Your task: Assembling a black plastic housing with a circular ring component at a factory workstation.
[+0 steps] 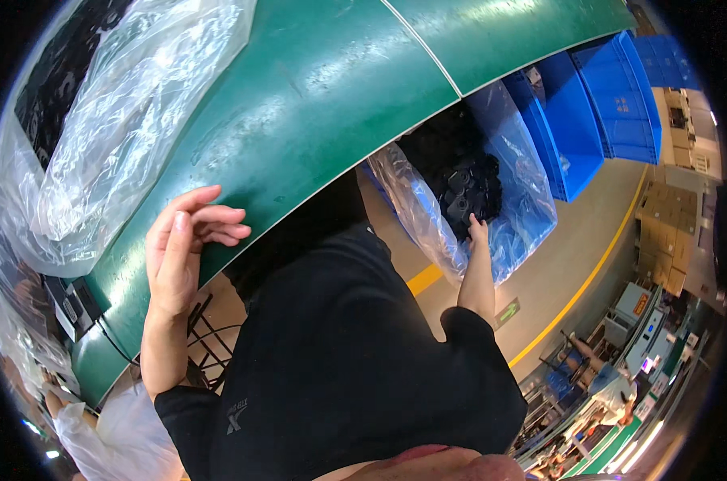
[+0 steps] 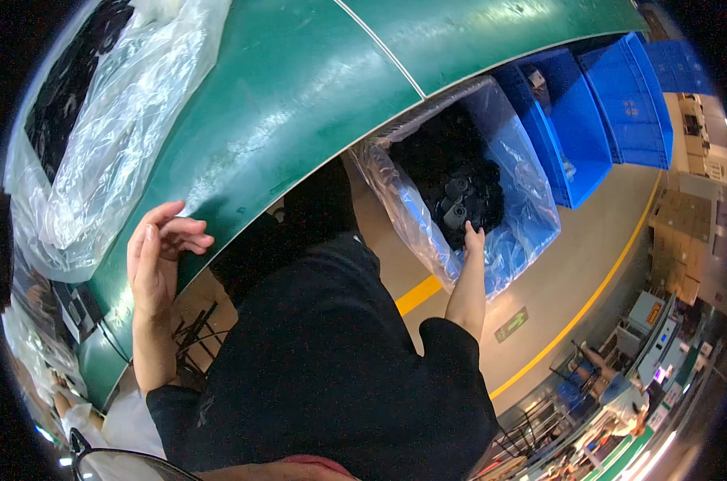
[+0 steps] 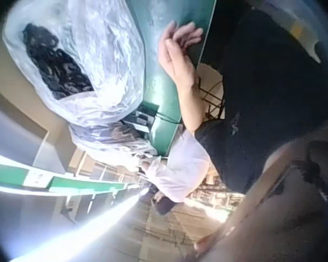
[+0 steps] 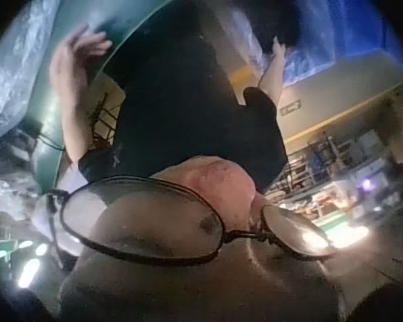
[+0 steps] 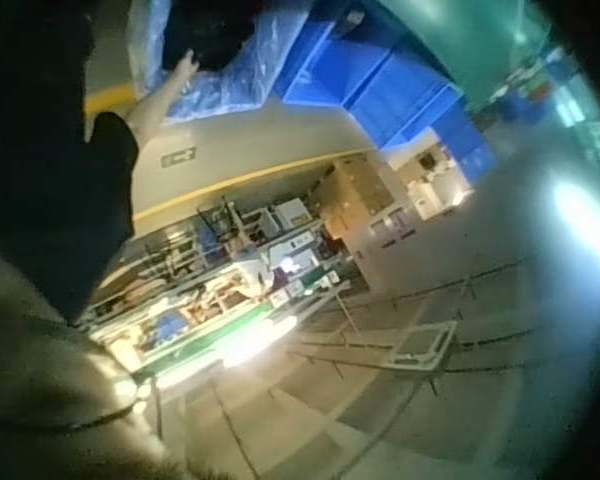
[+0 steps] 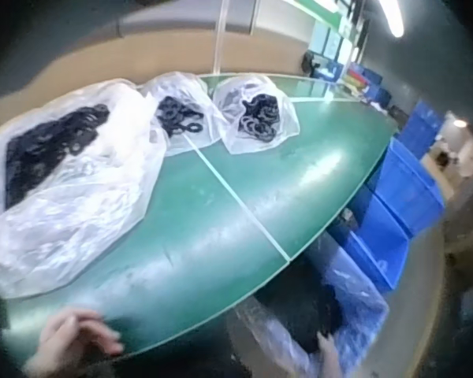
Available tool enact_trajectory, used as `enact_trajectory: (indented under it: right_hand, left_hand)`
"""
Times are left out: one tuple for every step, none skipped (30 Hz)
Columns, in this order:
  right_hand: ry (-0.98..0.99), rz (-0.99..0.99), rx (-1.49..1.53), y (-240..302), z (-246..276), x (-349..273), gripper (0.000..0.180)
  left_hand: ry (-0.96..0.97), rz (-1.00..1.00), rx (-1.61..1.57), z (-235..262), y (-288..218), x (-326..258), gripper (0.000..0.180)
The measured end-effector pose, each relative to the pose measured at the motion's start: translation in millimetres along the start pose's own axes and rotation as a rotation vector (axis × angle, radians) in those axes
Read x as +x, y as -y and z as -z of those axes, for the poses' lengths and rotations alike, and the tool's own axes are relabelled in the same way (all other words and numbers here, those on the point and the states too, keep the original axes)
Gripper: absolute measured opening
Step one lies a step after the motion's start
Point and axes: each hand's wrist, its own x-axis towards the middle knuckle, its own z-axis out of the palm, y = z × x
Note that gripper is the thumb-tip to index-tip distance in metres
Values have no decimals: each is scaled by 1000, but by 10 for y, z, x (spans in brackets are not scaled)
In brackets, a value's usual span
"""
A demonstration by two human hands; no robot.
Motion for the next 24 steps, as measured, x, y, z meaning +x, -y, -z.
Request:
enact_trajectory:
  right_hand:
    - [-79, -35, -28, -257, 153, 257, 60]
    - [-75, -42, -27, -257, 123, 253, 60]
    - [-36, -76, 99, -197, 134, 220, 55]
    - [2, -108, 227, -111, 156, 188, 50]
    - [8, -106, 222, -2, 170, 117, 50]
    - [30, -34, 323, 174, 137, -8, 41]
    - [58, 43, 424, 423, 89, -168, 33]
    - [120, 146, 394, 744, 32, -478, 31]
    - [238, 226, 356, 1007, 87, -672, 29]
    - [337, 285, 312, 1322, 119, -1011, 29]
    - [468, 328, 255, 1606, 149, -1304, 29]
    - [649, 420, 223, 1847, 178, -1602, 32]
    - [763, 524, 193, 2088, 216, -1945, 32]
    - [903, 723, 99, 2296, 294, -2231, 31]
    - [1031, 922, 4, 2528, 355, -2522, 32]
    - [1124, 991, -24, 2759, 389, -2897, 31]
    - [1205, 1057, -50, 2951, 459, -3266, 31]
    - [1293, 1250, -132, 3165, 421, -3541, 31]
    - [1380, 1444, -216, 3395, 313, -3808, 32]
    - [1390, 1561, -305, 3610, 220, -4124, 29]
    - [1401, 1639, -360, 3781, 48, -4328, 27]
    - [1368, 1715, -391, 3960, -153, -4579, 24]
    - [1239, 1831, -421, 4110, -381, -4755, 25]
    - [1205, 1823, -378, 4246, -689, -4952, 26]
  left_hand:
    - [41, 9, -12, -25, 13, 90, 42]
    - [32, 3, -8, 1, 22, 94, 43]
    - [18, -4, -7, 19, 28, 78, 43]
    - [14, -6, -15, 34, 16, 77, 43]
    - [6, -6, -14, 37, -2, 65, 43]
    - [-7, 8, -9, 44, -24, 35, 43]
    - [-27, 16, -4, 62, -44, 0, 43]
    - [-39, 30, 14, 75, -77, -35, 43]
    - [-50, 42, 28, 70, -91, -41, 43]
    - [-23, 48, 24, 79, -82, -16, 42]
    - [6, 74, -8, 98, -56, 9, 39]
    - [36, 79, -4, 98, -68, 22, 36]
    - [66, 77, -16, 89, -67, 47, 34]
    - [84, 71, -45, 87, -61, 74, 33]
    - [105, 79, -87, 101, -66, 81, 31]
    - [113, 61, -70, 112, -72, 80, 31]
    - [134, 46, -54, 121, -108, 84, 30]
    - [100, 18, -49, 147, -115, 71, 30]
    - [71, 11, -13, 167, -110, 32, 29]
    - [59, 6, 13, 200, -101, 36, 29]
    - [43, -16, 11, 240, -93, 55, 29]
    - [41, 24, 7, 263, -104, 65, 28]
    - [44, 66, 4, 285, -122, 87, 27]
    - [47, 74, -7, 293, -122, 88, 27]
